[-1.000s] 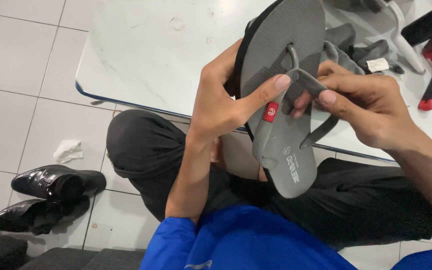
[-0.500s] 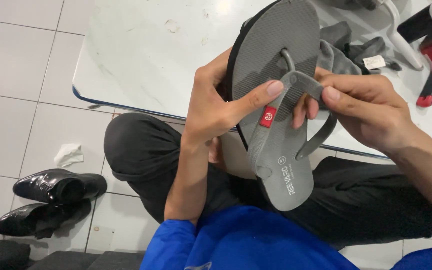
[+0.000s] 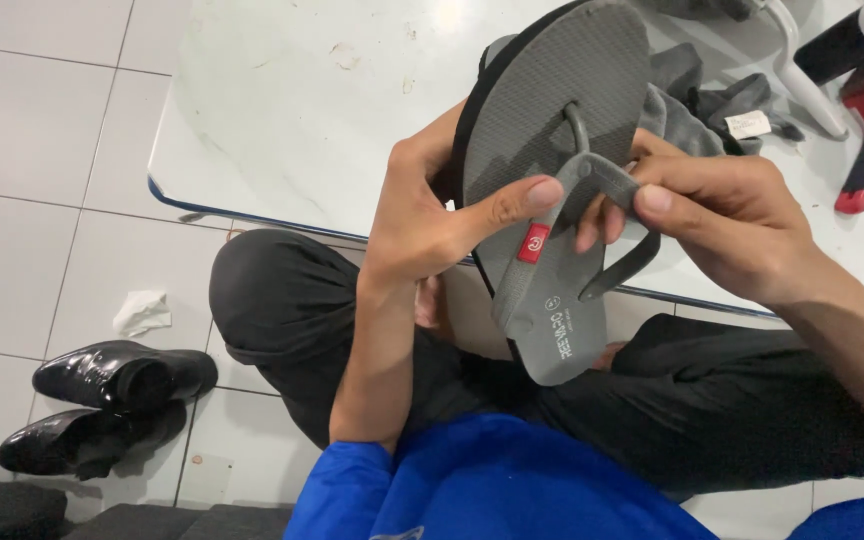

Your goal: The person scrubs a gray flip-flop with a brush and cleaning solution, then wipes it with a cloth. They flip the sandal to clean the sole and the strap, applying more solution as needed. The person inspects the cleaned flip-flop at the end.

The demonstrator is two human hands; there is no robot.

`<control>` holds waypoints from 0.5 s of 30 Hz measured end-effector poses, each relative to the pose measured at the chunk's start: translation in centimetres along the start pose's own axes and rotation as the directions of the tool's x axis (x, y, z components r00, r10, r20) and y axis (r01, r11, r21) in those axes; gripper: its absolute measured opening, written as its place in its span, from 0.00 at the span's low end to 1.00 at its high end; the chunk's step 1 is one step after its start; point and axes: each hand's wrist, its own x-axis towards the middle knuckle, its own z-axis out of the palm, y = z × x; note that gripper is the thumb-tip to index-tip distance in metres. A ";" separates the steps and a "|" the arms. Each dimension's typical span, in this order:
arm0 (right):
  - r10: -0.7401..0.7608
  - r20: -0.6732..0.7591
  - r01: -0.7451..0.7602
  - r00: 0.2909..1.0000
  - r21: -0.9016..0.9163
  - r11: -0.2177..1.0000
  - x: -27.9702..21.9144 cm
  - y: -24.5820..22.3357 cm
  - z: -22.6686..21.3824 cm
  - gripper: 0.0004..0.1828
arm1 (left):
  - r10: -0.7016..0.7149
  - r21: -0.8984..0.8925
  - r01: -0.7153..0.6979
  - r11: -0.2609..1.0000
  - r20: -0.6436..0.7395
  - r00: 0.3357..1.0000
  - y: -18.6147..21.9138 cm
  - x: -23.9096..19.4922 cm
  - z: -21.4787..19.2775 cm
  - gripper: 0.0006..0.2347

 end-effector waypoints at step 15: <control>0.048 -0.323 -0.102 0.945 -0.154 0.983 1.2 1.5 -1.2 0.14 | -0.107 0.369 0.190 0.910 -0.233 0.966 -0.3 1.2 4.1 0.06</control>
